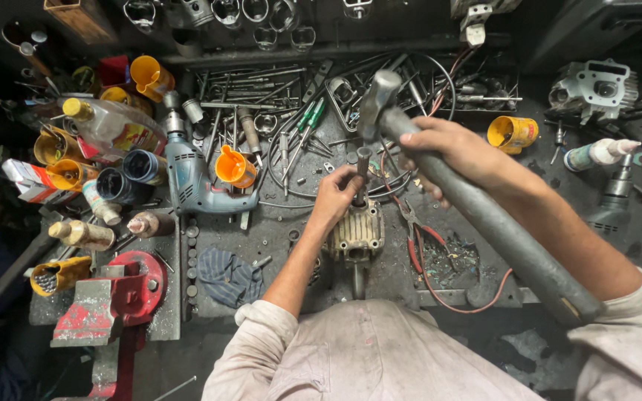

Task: The person operates a lathe to smooth a cylindrical metal part, then moves to a workbench to assemble an engine cylinder. They insert a piston into the cylinder and use a hammer and punch to seat it, then rotate and inspect the assembly.

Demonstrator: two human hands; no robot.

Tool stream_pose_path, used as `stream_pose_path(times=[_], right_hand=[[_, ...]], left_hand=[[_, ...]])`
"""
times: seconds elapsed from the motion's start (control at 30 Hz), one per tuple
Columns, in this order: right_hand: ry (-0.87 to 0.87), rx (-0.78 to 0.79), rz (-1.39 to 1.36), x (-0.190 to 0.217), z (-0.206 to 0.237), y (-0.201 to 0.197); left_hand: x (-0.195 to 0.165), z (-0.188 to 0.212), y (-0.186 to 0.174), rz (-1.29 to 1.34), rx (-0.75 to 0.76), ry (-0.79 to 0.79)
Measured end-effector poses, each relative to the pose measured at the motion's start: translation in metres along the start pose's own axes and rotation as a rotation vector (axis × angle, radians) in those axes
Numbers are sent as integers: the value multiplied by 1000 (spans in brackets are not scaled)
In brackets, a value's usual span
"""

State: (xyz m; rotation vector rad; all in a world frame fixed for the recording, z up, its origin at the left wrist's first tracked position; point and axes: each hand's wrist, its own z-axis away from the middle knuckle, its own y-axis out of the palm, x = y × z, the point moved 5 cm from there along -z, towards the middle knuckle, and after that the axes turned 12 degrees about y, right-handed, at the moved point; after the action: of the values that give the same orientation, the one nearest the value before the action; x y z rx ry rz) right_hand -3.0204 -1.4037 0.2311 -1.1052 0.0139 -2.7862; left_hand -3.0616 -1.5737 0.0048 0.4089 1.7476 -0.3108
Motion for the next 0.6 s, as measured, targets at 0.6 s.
stream_pose_path(times=[0.6], right_hand=[[20, 15, 48, -18, -13, 18]], left_hand=[[-7, -3, 0, -11, -33, 67]])
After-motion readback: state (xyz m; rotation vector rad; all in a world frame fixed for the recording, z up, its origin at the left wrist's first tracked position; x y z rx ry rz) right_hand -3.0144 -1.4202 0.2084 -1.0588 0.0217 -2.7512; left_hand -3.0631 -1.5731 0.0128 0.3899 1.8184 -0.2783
